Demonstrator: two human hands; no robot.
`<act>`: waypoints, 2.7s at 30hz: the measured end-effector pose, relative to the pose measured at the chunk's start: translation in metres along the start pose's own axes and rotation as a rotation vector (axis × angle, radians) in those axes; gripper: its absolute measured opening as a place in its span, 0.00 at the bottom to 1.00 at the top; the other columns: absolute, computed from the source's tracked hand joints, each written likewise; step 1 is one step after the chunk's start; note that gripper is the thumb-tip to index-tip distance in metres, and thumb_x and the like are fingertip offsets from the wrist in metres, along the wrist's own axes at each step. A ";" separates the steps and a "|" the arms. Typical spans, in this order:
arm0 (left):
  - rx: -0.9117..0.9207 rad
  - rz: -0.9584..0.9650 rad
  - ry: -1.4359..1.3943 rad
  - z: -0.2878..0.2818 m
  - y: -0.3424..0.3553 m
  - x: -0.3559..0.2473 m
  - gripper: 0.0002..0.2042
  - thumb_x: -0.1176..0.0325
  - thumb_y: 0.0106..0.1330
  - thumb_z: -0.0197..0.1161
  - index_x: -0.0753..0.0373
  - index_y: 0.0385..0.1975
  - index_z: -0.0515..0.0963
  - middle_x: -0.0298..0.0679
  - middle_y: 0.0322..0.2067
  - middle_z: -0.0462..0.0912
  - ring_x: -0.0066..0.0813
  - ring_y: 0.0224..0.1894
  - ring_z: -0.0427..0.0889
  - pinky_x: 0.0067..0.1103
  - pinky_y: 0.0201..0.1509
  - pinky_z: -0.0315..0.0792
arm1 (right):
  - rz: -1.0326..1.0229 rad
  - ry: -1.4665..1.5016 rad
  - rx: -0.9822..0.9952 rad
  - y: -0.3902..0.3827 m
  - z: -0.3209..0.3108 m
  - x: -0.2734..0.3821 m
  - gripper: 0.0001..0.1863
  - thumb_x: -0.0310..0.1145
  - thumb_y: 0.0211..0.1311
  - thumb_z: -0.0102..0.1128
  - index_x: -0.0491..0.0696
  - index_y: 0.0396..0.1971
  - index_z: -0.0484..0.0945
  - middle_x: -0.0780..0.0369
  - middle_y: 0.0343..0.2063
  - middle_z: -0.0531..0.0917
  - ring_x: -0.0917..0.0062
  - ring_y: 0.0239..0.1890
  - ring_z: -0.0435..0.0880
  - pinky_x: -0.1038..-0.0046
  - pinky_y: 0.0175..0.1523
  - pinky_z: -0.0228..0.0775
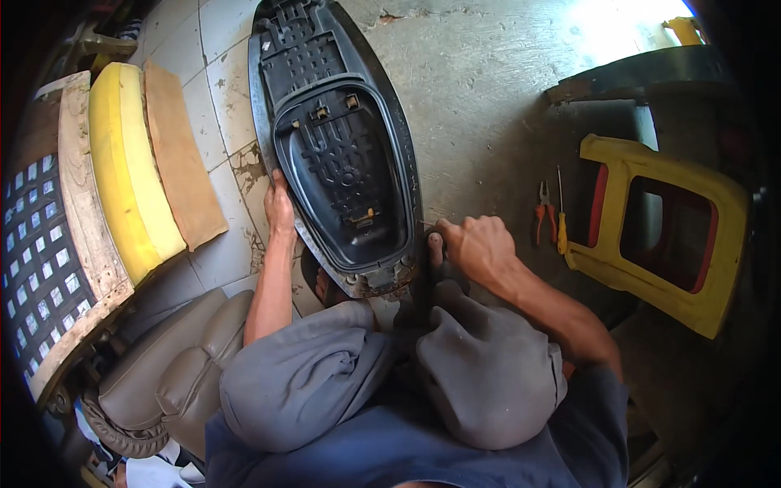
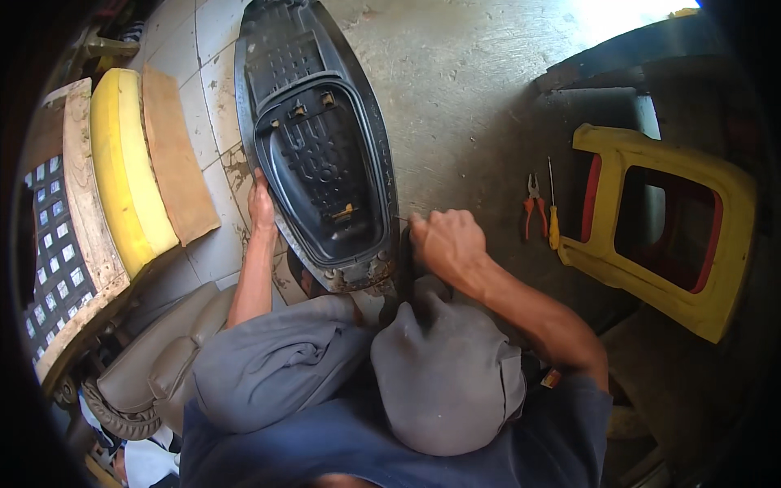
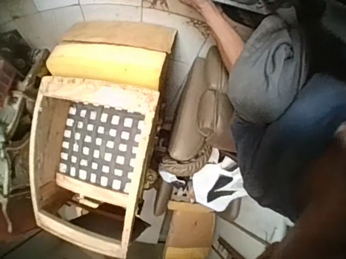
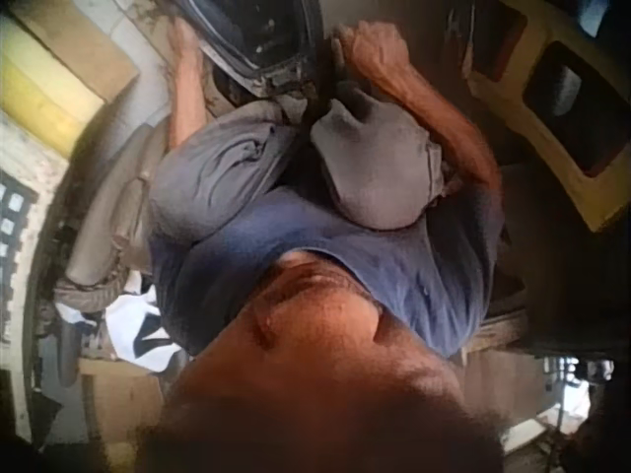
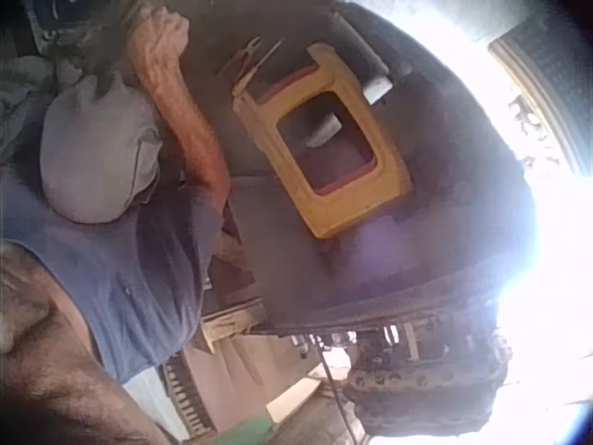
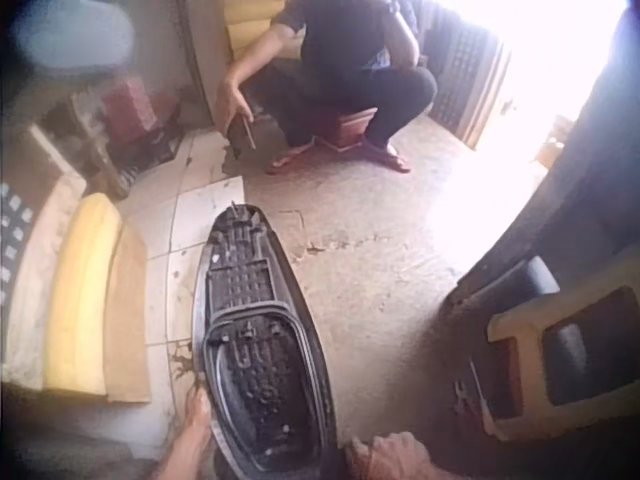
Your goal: The person uses a screwdriver to remove screws from a black motorcycle seat base. They then flip the seat over and use a scraper to clean the surface of the white foam cushion. Finally, they pick up a black fabric cover and place it over the foam.
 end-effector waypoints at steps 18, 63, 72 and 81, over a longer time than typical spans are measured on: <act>0.231 -0.030 -0.211 0.019 0.081 -0.054 0.27 0.47 0.78 0.56 0.69 0.57 0.77 0.45 0.45 0.87 0.35 0.40 0.88 0.30 0.48 0.84 | 0.016 0.283 -0.202 0.021 -0.001 -0.017 0.17 0.35 0.70 0.53 0.58 0.56 0.80 0.51 0.25 0.86 0.48 0.30 0.87 0.51 0.35 0.78; -0.052 0.165 0.234 0.007 0.049 -0.015 0.29 0.46 0.81 0.51 0.69 0.64 0.75 0.41 0.54 0.84 0.29 0.55 0.79 0.26 0.63 0.69 | -0.187 0.495 -0.290 0.090 0.018 -0.053 0.16 0.33 0.68 0.61 0.59 0.53 0.85 0.53 0.28 0.87 0.56 0.26 0.87 0.58 0.29 0.79; -0.034 0.096 0.135 0.010 0.040 -0.018 0.28 0.49 0.83 0.50 0.68 0.68 0.71 0.43 0.62 0.79 0.32 0.62 0.75 0.27 0.70 0.65 | 0.055 0.065 -0.153 0.045 -0.028 -0.018 0.15 0.32 0.66 0.56 0.59 0.49 0.86 0.51 0.23 0.86 0.55 0.27 0.88 0.53 0.29 0.78; -0.043 0.124 0.279 0.002 0.034 -0.013 0.30 0.47 0.82 0.50 0.69 0.68 0.71 0.42 0.62 0.79 0.32 0.63 0.76 0.27 0.70 0.65 | -0.087 0.093 -0.113 0.073 -0.021 -0.035 0.14 0.35 0.69 0.60 0.57 0.50 0.87 0.49 0.27 0.86 0.54 0.28 0.88 0.53 0.34 0.80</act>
Point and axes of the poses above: each hand's wrist, its own y-axis towards the middle knuckle, its own z-axis out of the palm, x = y × z, the point moved 1 cm from there along y, towards the middle knuckle
